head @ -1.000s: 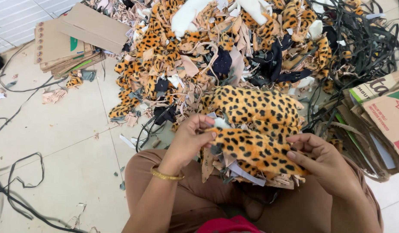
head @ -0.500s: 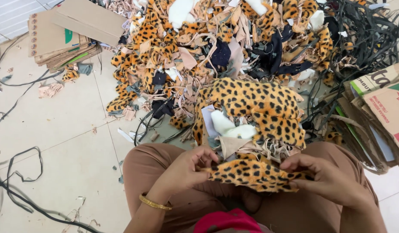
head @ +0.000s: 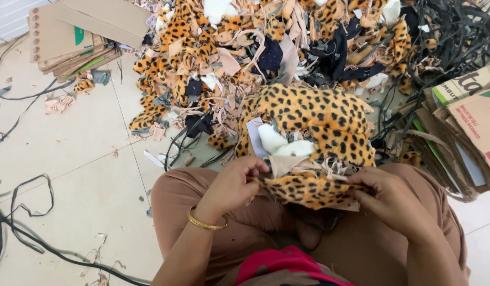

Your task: Stuffing a leopard-print fabric shell with fabric scraps and white stuffing while sitting on the floor

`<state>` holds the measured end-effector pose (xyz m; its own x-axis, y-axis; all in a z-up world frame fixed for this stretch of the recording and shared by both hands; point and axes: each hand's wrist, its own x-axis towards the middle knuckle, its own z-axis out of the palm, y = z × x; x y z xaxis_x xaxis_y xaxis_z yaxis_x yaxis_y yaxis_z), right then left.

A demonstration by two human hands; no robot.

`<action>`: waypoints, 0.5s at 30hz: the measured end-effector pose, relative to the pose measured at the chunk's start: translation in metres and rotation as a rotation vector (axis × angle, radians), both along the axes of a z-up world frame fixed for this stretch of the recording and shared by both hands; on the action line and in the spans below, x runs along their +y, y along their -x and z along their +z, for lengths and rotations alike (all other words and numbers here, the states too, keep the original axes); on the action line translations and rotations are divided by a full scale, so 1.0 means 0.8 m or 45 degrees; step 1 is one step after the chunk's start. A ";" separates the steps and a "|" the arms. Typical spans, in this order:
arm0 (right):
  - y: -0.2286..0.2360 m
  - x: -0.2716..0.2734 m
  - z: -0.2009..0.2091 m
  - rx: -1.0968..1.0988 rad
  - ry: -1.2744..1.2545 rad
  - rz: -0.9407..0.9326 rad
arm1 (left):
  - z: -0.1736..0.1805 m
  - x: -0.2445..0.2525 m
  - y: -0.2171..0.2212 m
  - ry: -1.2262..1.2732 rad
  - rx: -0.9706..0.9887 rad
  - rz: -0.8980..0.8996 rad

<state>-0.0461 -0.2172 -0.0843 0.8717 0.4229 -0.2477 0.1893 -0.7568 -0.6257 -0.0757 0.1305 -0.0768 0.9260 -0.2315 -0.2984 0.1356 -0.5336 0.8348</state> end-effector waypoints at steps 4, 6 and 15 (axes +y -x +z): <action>-0.001 0.001 -0.001 0.123 -0.072 -0.203 | 0.004 0.001 -0.006 0.011 0.111 0.118; -0.004 0.003 -0.003 0.196 -0.135 -0.303 | -0.011 0.006 -0.010 0.095 0.071 0.113; 0.002 -0.044 -0.018 0.229 -0.697 -0.215 | -0.002 0.027 0.017 0.661 0.235 0.119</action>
<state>-0.0479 -0.2523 -0.0988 0.9026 0.3898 -0.1826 -0.0504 -0.3257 -0.9441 -0.0892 0.1520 -0.0781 0.8928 -0.3105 -0.3263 0.3315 -0.0374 0.9427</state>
